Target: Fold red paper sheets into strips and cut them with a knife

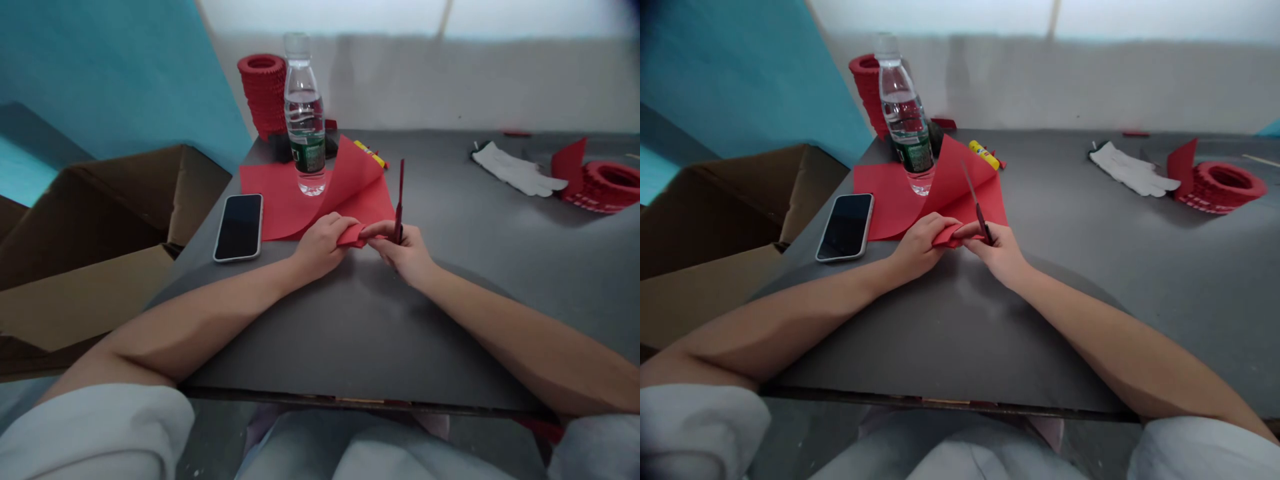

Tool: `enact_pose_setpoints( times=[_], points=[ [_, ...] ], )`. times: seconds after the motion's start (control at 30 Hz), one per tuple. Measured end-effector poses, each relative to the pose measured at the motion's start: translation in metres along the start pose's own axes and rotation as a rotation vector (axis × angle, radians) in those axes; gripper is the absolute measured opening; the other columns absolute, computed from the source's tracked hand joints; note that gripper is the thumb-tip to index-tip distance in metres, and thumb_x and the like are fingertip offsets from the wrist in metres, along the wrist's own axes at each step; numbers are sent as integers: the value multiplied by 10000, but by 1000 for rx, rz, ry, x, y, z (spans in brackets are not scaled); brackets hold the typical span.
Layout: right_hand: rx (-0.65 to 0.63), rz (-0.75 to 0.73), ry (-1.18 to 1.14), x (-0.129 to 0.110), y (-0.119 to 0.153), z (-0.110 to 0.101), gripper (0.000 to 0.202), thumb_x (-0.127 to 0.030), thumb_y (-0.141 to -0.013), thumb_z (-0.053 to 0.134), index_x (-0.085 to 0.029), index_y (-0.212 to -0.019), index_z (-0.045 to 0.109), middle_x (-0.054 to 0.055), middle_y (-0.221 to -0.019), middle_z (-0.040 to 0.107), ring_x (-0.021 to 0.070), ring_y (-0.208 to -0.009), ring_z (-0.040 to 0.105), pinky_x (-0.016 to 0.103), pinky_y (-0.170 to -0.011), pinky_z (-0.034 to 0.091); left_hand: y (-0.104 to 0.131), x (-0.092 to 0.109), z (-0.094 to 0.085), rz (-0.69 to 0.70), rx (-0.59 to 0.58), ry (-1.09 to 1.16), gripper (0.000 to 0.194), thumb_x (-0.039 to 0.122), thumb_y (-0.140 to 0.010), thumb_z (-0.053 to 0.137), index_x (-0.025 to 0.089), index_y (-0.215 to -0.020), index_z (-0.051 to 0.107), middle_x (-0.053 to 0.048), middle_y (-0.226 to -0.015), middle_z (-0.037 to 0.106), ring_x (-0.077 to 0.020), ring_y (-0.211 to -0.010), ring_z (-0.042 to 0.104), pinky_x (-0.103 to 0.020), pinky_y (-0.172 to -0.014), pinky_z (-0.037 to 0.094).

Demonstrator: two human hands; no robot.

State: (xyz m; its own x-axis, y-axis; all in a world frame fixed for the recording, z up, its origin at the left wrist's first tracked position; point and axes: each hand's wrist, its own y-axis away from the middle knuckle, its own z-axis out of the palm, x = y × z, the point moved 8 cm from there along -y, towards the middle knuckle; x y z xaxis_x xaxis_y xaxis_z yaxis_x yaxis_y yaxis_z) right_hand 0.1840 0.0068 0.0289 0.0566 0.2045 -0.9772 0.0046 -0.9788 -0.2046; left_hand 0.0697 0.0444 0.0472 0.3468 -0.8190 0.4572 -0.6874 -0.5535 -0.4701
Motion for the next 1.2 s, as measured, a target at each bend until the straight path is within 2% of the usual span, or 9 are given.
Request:
enact_pose_setpoints(
  times=[0.17, 0.3, 0.4, 0.53, 0.63, 0.73, 0.83, 1.0, 1.2],
  points=[
    [64, -201, 292, -22, 1, -2, 148, -338, -778, 661, -203, -836, 682, 2, -755, 622, 114, -642, 537, 271, -598, 427, -1, -6, 2, -50, -21, 98, 233, 226, -847, 494, 125, -1026, 604, -85, -965, 621, -187, -888, 569, -303, -803, 442],
    [65, -324, 446, -33, 2, 1, 95, -297, -801, 649, -222, -842, 691, 9, -801, 629, 131, -712, 569, 288, -671, 453, 1, -6, 8, -103, -110, 202, 203, 192, -802, 511, 153, -972, 614, -23, -854, 655, -131, -745, 584, -232, -697, 436],
    [97, -353, 495, -36, 3, -1, 90, -297, -816, 633, -222, -833, 680, 10, -800, 624, 137, -726, 576, 296, -695, 461, 3, -1, 8, -71, -119, 259, 226, 187, -788, 524, 149, -996, 604, -6, -806, 653, -104, -683, 578, -201, -654, 430],
    [107, -381, 523, -37, 5, -1, 92, -294, -842, 595, -213, -835, 640, 5, -775, 616, 136, -712, 573, 281, -662, 453, 3, 4, 11, -27, -141, 393, 258, 154, -768, 530, 136, -1021, 581, -25, -858, 664, -110, -740, 608, -200, -693, 455],
    [78, -452, 575, -39, 9, 3, 65, -244, -856, 551, -215, -865, 608, -3, -763, 613, 128, -694, 560, 262, -634, 434, 3, 5, 15, -38, -186, 462, 157, 185, -786, 527, 129, -919, 587, -18, -785, 646, -103, -664, 588, -201, -639, 455],
    [36, -540, 641, -42, 14, 8, 114, -156, -813, 522, -218, -895, 572, -3, -792, 605, 124, -687, 546, 249, -612, 417, 4, 7, 17, -65, -233, 486, 115, 201, -833, 482, 136, -796, 569, 6, -697, 598, -77, -574, 530, -186, -573, 421],
    [-1, -580, 696, -44, 19, 12, 144, -125, -768, 522, -216, -878, 541, -5, -786, 585, 116, -664, 529, 236, -583, 401, 6, 8, 17, -109, -281, 439, 140, 200, -856, 461, 147, -757, 546, 22, -668, 567, -78, -594, 506, -186, -576, 390],
    [9, -594, 743, -46, 22, 14, 64, -191, -809, 551, -224, -861, 533, -1, -777, 574, 115, -659, 527, 236, -574, 406, 10, 4, 21, -183, -340, 391, 170, 261, -879, 455, 157, -785, 550, 31, -684, 556, -84, -617, 483, -191, -565, 359],
    [54, -562, 678, -45, 21, 11, 137, -154, -786, 547, -232, -898, 561, 14, -859, 604, 127, -725, 567, 245, -608, 448, 11, 5, 23, -128, -314, 369, 209, 283, -903, 413, 157, -867, 577, 9, -755, 598, -102, -665, 523, -203, -613, 399]
  ],
)
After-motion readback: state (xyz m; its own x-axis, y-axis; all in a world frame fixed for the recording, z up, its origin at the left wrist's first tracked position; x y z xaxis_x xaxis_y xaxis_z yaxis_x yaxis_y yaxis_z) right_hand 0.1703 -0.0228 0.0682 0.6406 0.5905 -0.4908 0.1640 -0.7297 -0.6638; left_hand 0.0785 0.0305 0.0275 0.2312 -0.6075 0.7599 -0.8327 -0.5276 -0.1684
